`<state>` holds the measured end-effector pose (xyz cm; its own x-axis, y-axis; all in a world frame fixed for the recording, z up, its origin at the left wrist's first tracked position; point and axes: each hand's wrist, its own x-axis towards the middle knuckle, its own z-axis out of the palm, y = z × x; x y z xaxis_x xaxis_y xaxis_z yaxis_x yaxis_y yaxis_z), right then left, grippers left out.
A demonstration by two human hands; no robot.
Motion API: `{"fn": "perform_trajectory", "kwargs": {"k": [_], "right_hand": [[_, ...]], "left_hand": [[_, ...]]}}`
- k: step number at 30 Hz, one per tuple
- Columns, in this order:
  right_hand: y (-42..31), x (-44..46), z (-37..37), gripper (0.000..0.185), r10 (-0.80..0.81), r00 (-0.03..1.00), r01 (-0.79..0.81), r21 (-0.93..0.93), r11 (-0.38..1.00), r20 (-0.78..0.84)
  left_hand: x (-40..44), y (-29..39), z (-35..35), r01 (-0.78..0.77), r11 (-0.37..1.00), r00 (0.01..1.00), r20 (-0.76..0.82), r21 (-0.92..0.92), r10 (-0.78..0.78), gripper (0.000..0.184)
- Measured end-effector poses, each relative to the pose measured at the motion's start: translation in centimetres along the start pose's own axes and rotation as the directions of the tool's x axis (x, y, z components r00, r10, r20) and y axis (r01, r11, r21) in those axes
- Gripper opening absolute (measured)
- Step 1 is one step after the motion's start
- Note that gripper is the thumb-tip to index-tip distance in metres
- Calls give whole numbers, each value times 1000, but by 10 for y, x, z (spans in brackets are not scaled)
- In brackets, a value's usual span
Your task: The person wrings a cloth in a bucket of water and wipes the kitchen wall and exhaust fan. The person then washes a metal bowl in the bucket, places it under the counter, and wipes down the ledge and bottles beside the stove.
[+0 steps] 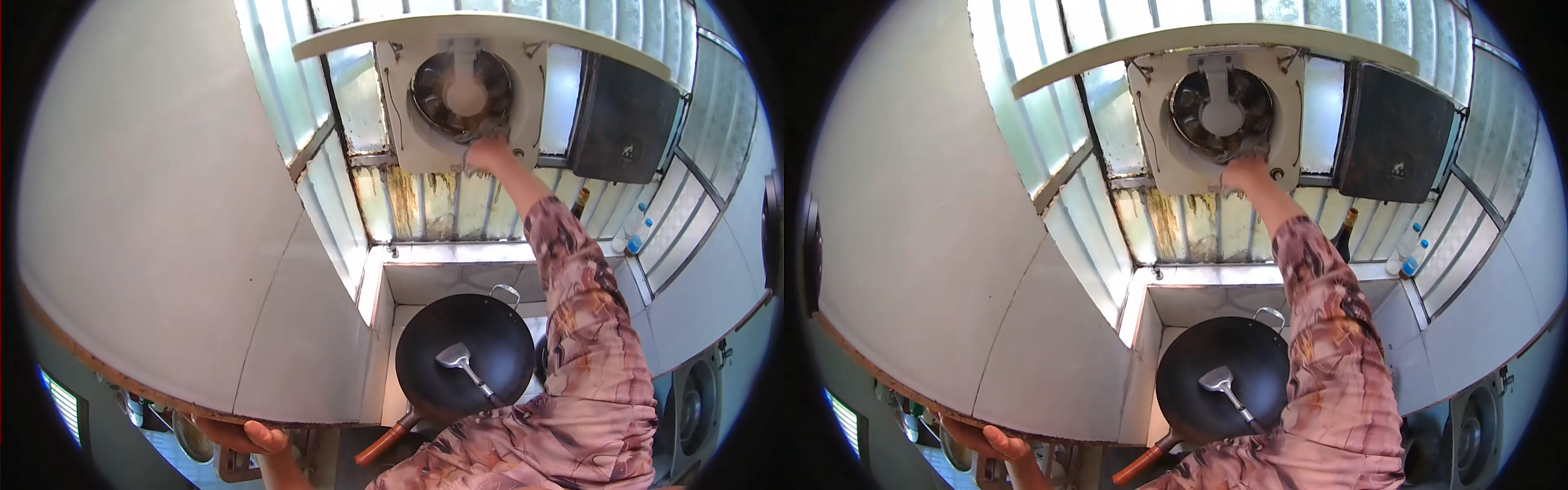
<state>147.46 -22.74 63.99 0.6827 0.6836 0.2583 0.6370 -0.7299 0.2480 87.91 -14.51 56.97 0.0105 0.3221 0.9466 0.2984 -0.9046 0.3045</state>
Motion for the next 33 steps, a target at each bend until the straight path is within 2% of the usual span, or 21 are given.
{"fn": "perform_trajectory", "kwargs": {"k": [1, 2, 4, 5, 7, 9, 12, 14, 16, 17, 19, 20, 21, 22, 23, 24, 25, 26, 27, 30, 33], "right_hand": [[-1, 0, -11, 40, 29, 981, -35, 29, 999, 191], [-1, 8, -4, 40, 21, 983, -27, 33, 999, 183], [0, 25, 26, 38, 187, 971, -198, -65, 978, -148], [-3, 27, 24, 38, 188, 972, -198, -64, 978, -141], [-17, 29, 5, 38, 140, 980, -164, 179, 970, 139], [-30, 47, 19, 41, 198, 971, -229, 278, 933, 137], [-57, 74, 23, 43, 260, 958, -286, 534, 795, 125], [-76, 109, 22, 38, 304, 939, -319, 738, 595, 161], [-82, 201, 79, 35, 300, 954, -107, 949, 297, 13], [-88, 186, 60, 35, 301, 953, -107, 951, 291, 15], [-96, 137, 4, 31, 267, 941, 259, 949, -181, -206], [-88, 164, 37, 29, 190, 813, 455, 804, 383, -550], [-82, 159, 50, 29, 192, 818, 447, 809, 382, -542], [-74, 151, 57, 27, -106, 751, 456, 396, 797, -652], [-63, 142, 63, 26, -420, 710, 389, -182, 903, -565], [-49, 126, 63, 26, -490, 823, 432, -241, 869, -287], [-42, 110, 63, 26, -489, 824, 433, -240, 869, -286], [-34, 100, 60, 29, -225, 949, 263, 158, 952, -223], [-28, 88, 52, 32, 14, 999, 13, 510, 860, -49], [-18, 55, 23, 33, -160, 987, 159, 190, 969, -8], [-28, 52, 14, 35, -147, 974, 95, 275, 957, 171]], "left_hand": [[-2, -3, 0, 31, 996, 999, -12, -81, -32, 71], [-2, 1, 0, 40, 998, 999, -32, -46, -41, 73], [-5, -1, -6, 64, 998, 998, -27, -30, -64, 73], [-5, -1, -6, 87, 996, 996, -13, -30, -88, 73], [-6, -9, -8, 28, 999, 999, -27, 40, -27, 77], [-14, -22, -16, -39, 976, 999, -9, 212, 42, 77], [-7, -14, -10, 0, 987, 999, -32, 159, 6, 76], [-3, -8, -8, 13, 989, 1000, -29, 147, -9, 76], [-2, -6, -6, 27, 989, 999, -26, 146, -24, 76], [-2, -5, -5, 29, 989, 999, -21, 144, -26, 76], [-2, -4, -5, 37, 989, 999, -19, 144, -34, 76], [-1, -4, -4, 39, 989, 999, -14, 141, -37, 76], [-1, -4, -4, 42, 989, 999, -9, 141, -41, 76], [-2, -3, -3, 43, 990, 999, -9, 135, -43, 76], [-2, -3, -2, 50, 990, 999, -8, 130, -49, 75], [-2, -2, -2, 53, 990, 999, -5, 132, -52, 75], [-1, -2, -1, 49, 990, 999, -1, 129, -50, 75], [-2, -2, -2, 49, 991, 999, -4, 128, -49, 75], [-3, -1, -3, 53, 991, 999, -3, 123, -53, 75], [-2, -1, -3, 48, 992, 999, 8, 113, -49, 75], [-1, -2, -8, 33, 993, 999, 9, 112, -34, 75]]}}
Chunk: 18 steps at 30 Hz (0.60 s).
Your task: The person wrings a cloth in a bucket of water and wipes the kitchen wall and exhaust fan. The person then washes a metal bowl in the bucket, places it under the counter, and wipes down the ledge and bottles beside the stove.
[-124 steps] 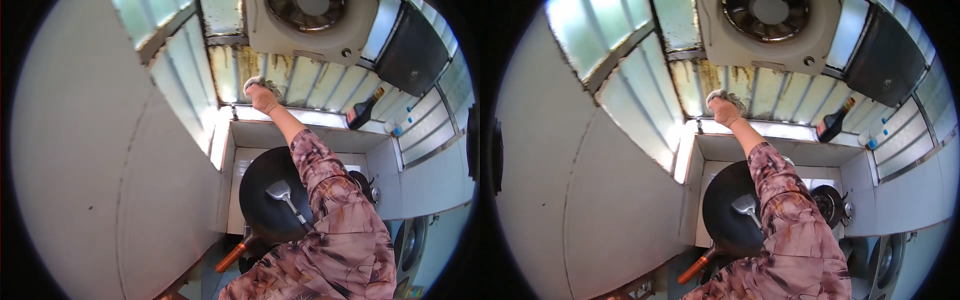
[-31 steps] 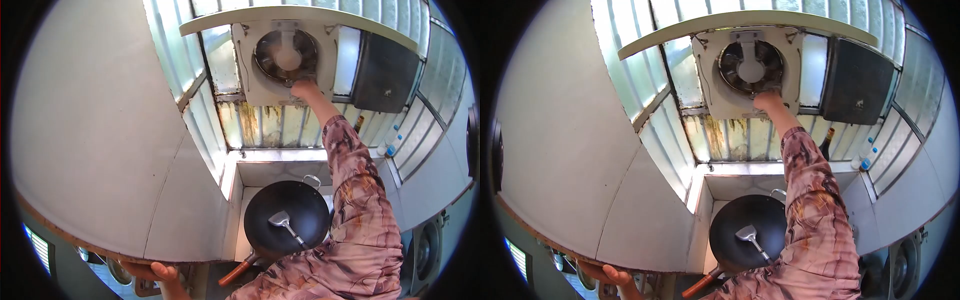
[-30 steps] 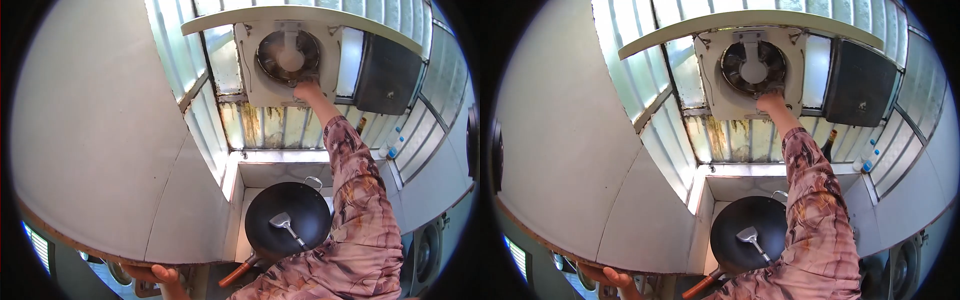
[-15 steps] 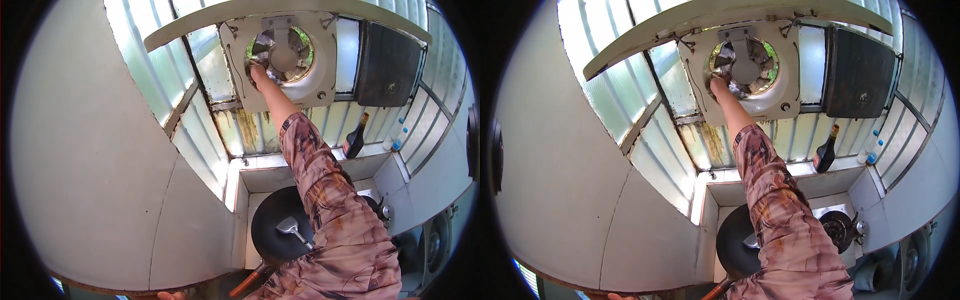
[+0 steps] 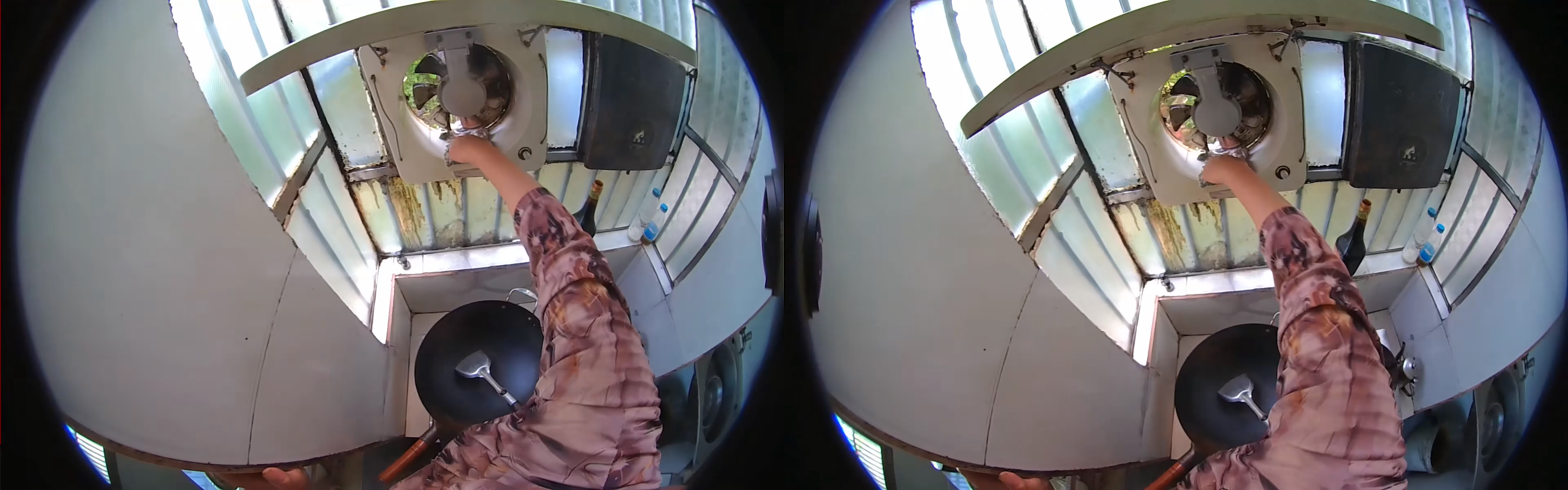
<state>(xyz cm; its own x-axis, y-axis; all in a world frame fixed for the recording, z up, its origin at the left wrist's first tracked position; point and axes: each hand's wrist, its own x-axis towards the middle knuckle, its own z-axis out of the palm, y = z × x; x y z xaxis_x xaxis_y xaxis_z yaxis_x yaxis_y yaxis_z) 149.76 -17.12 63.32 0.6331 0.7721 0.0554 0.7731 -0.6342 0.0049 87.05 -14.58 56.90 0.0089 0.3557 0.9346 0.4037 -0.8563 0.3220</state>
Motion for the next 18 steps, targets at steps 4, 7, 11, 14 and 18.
{"fn": "perform_trajectory", "kwargs": {"k": [4, 7, 11, 14, 18], "right_hand": [[-31, -20, 13, 41, 100, 981, -37, 349, 936, -166], [-57, -18, 44, 47, 104, 812, 235, 483, 843, -575], [-91, 6, 26, 44, 223, 635, 628, 662, 409, -740], [-93, 40, -21, 31, 304, 882, 470, 726, -502, -360], [-75, 54, -95, 11, 388, 840, 447, 77, -891, -379]], "left_hand": [[-1, 1, 0, 9, 1000, 1000, 7, -16, -9, 74], [-2, 5, -1, 3, 1000, 1000, 23, -25, -2, 74], [-2, 8, -1, 0, 999, 1000, 17, -33, 1, 74], [1, 7, 0, 4, 999, 1000, 21, -35, -3, 74], [-2, 12, 0, -2, 999, 999, 49, -37, 4, 74]]}}
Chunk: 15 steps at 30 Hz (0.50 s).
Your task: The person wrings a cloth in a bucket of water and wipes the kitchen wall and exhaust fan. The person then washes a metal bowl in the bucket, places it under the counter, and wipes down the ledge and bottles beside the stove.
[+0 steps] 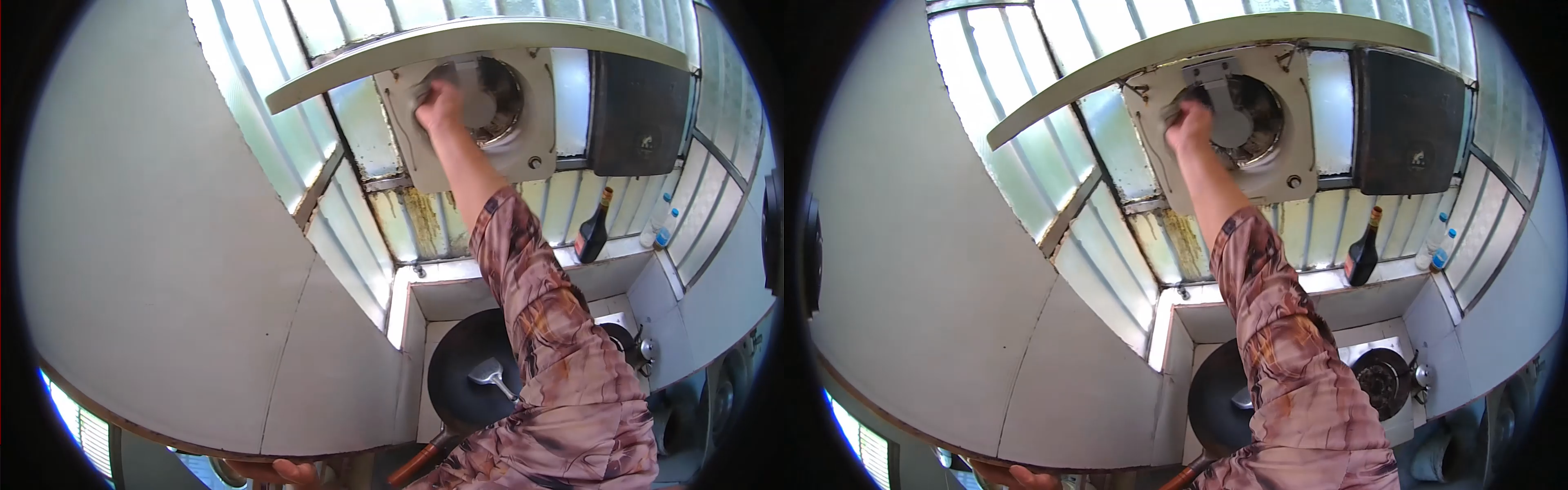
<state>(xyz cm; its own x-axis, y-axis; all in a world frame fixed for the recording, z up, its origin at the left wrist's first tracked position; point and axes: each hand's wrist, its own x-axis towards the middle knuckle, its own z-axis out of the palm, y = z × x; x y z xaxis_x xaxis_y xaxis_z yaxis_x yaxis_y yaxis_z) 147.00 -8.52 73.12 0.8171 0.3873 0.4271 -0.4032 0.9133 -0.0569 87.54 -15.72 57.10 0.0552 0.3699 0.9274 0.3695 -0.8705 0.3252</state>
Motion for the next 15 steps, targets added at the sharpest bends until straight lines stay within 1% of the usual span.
{"fn": "perform_trajectory", "kwargs": {"k": [2, 3, 4, 5, 6, 7, 8, 9, 10, 11, 13, 15], "right_hand": [[-12, 25, -1, 14, -146, 988, 137, -138, 981, -54], [-12, 22, 0, 16, -312, 950, 238, -676, 697, 14], [-10, 18, 1, 19, -402, 899, 252, -957, 146, 175], [-3, 16, 4, 19, -391, 904, 253, -954, 161, 174], [5, 15, 8, 24, -308, 951, 203, -693, 691, -29], [12, 13, 13, 28, -118, 981, 88, -185, 979, -154], [22, 17, 4, 28, -112, 981, 83, -175, 981, -160], [32, 24, -14, 30, -246, 947, 133, -447, 884, -205], [34, 31, -33, 32, -388, 899, 150, -690, 708, -203], [31, 33, -45, 32, -400, 894, 156, -700, 697, -199], [21, 33, -65, 36, -209, 978, 74, -886, 458, -27], [7, 29, -93, 42, 39, 998, 44, -987, 153, 50]], "left_hand": [[-2, 2, 0, -1, 1000, 1000, 14, -3, 1, 73], [-3, 2, 0, 2, 1000, 1000, 15, -3, -2, 73], [-4, 2, -1, 2, 1000, 1000, 21, 2, -2, 73], [-4, 3, -1, 9, 1000, 1000, 19, 0, -9, 73], [-3, 3, -1, 7, 1000, 1000, 18, 4, -7, 73], [-4, 4, -2, 8, 1000, 1000, 18, 12, -8, 73], [-4, 4, -3, 9, 1000, 1000, 20, 18, -9, 73], [-3, 4, -3, 10, 1000, 1000, 22, 24, -10, 73], [-2, 4, -3, 12, 1000, 1000, 22, 28, -13, 73], [-1, 0, -3, 19, 999, 1000, 16, 32, -19, 73], [1, -2, -1, 24, 999, 1000, 12, 36, -25, 73], [1, -6, -1, 28, 999, 1000, 9, 39, -28, 73]]}}
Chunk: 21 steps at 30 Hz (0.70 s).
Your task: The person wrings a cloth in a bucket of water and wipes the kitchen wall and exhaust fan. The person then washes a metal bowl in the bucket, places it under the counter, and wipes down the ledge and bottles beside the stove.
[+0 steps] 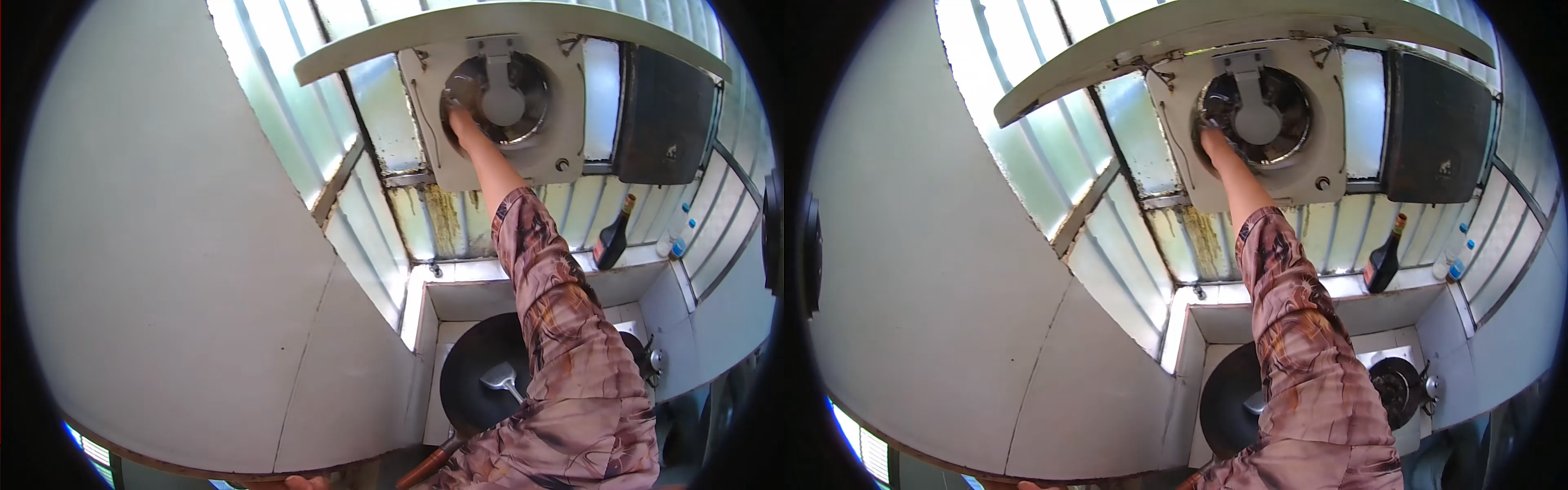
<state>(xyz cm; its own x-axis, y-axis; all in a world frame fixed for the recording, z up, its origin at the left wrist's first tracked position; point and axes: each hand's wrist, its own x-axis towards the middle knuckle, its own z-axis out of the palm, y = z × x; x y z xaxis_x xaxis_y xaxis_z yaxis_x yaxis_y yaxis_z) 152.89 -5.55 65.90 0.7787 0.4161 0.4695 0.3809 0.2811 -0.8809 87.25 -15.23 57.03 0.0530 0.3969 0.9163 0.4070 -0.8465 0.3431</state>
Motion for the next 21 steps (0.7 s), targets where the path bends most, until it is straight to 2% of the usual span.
{"fn": "perform_trajectory", "kwargs": {"k": [1, 2, 3, 4, 5, 8, 9, 11, 12, 13, 14, 15, 16, 17, 18, 19, 20, 21], "right_hand": [[12, -4, -9, 45, 20, 991, 1, -161, 987, 130], [28, -3, -10, 45, 166, 984, -150, -181, 972, 72], [81, 24, -18, 41, -203, 978, 208, -394, 895, 56], [122, 40, -36, 38, -248, 930, 367, -680, 635, 270], [143, 47, -53, 36, -193, 857, 515, -813, 272, 478], [1, -76, -57, 25, 74, 895, 422, -889, 180, 440], [-2, -89, -61, 25, 77, 896, 420, -891, 172, 438], [-5, -110, -74, 25, -40, 974, 217, -877, 429, 221], [1, -116, -81, 25, -41, 975, 216, -880, 423, 219], [5, -119, -89, 22, -130, 966, 260, -850, 459, 225], [5, -121, -96, 20, -221, 949, 309, -815, 491, 226], [-11, -124, -99, 20, -228, 947, 313, -815, 488, 227], [-29, -124, -104, 20, -60, 993, 111, -641, 760, 101], [-43, -126, -109, 20, 147, 988, -123, -385, 915, 35], [-47, -116, -117, 24, 260, 964, -250, 135, 959, -60], [-50, -103, -120, 30, 401, 913, -271, 621, 736, -78], [-74, -104, -117, 31, 445, 858, -155, 697, 700, -256], [-97, -108, -114, 32, 495, 762, -27, 744, 667, -416]], "left_hand": [[0, -1, 0, -2, 1000, 1000, 0, -2, 2, 72], [0, -3, -1, -2, 1000, 1000, 1, -5, 3, 72], [0, -4, 0, -3, 1000, 1000, 2, -8, 3, 72], [0, -5, -1, -6, 1000, 1000, 2, -13, 6, 72], [0, -6, -2, -11, 1000, 1000, 5, -21, 11, 72], [0, -12, -1, -27, 999, 999, 27, -20, 27, 72], [1, -12, 0, -29, 999, 999, 39, -22, 29, 72], [1, -11, -2, -42, 999, 997, 59, -30, 44, 72], [4, -10, -1, -59, 996, 996, 68, -63, 63, 73], [8, -7, 1, -57, 996, 996, 63, -70, 61, 73], [14, -4, 1, -128, 991, 991, 41, -43, 129, 72], [19, -2, 2, -197, 980, 980, 21, -11, 198, 72], [23, -2, 2, -242, 970, 970, 27, -37, 243, 69], [25, -1, 1, -235, 971, 972, 19, -35, 236, 69], [26, 0, 0, -255, 966, 967, 16, -41, 256, 68], [26, 0, 1, -270, 962, 963, 12, -43, 271, 68], [24, -4, 1, -282, 959, 959, -1, -36, 282, 68], [22, -3, 1, -263, 964, 965, 0, -29, 263, 68]]}}
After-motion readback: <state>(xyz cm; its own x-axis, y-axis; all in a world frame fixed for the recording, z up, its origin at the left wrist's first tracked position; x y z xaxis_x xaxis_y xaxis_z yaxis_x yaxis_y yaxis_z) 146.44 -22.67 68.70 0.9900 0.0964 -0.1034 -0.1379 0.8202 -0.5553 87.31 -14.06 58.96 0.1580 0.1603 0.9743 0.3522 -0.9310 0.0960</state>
